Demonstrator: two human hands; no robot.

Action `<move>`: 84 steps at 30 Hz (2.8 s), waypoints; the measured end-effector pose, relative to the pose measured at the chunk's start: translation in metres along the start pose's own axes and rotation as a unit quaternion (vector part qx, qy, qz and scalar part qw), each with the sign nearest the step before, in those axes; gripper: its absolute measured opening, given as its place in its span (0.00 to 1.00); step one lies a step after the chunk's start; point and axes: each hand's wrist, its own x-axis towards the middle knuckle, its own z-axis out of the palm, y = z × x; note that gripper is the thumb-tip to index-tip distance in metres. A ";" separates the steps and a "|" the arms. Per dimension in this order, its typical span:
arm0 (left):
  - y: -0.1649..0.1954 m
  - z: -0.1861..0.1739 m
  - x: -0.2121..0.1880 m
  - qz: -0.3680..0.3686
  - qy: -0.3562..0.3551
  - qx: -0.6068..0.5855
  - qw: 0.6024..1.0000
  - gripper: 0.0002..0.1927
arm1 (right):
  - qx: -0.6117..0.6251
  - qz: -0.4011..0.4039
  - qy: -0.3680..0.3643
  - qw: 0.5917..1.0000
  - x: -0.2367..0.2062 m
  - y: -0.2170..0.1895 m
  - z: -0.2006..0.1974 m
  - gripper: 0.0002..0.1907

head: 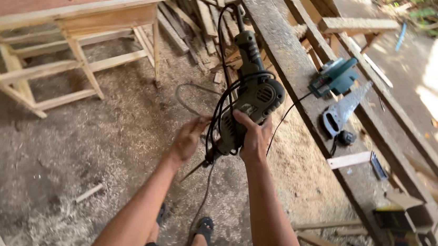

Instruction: The person uses an electric planer to smooth the front panel of a wooden drawer, then fits the drawer into a wooden desk frame and slides it in and out to check the fit. They then open a toolbox, take out a power drill, and plug in its cord at a workbench.

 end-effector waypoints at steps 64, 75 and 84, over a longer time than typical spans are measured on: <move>0.023 0.189 0.288 -0.211 -0.055 0.012 0.976 0.32 | -0.132 -0.012 0.108 0.985 0.251 0.025 -0.111 0.32; 0.030 0.146 0.385 -0.084 -0.034 0.096 0.991 0.32 | -0.450 -0.264 0.297 0.800 0.322 -0.002 -0.076 0.25; 0.002 0.129 0.431 -0.049 -0.073 0.191 0.978 0.36 | -0.372 -0.134 0.258 0.881 0.386 -0.032 -0.083 0.11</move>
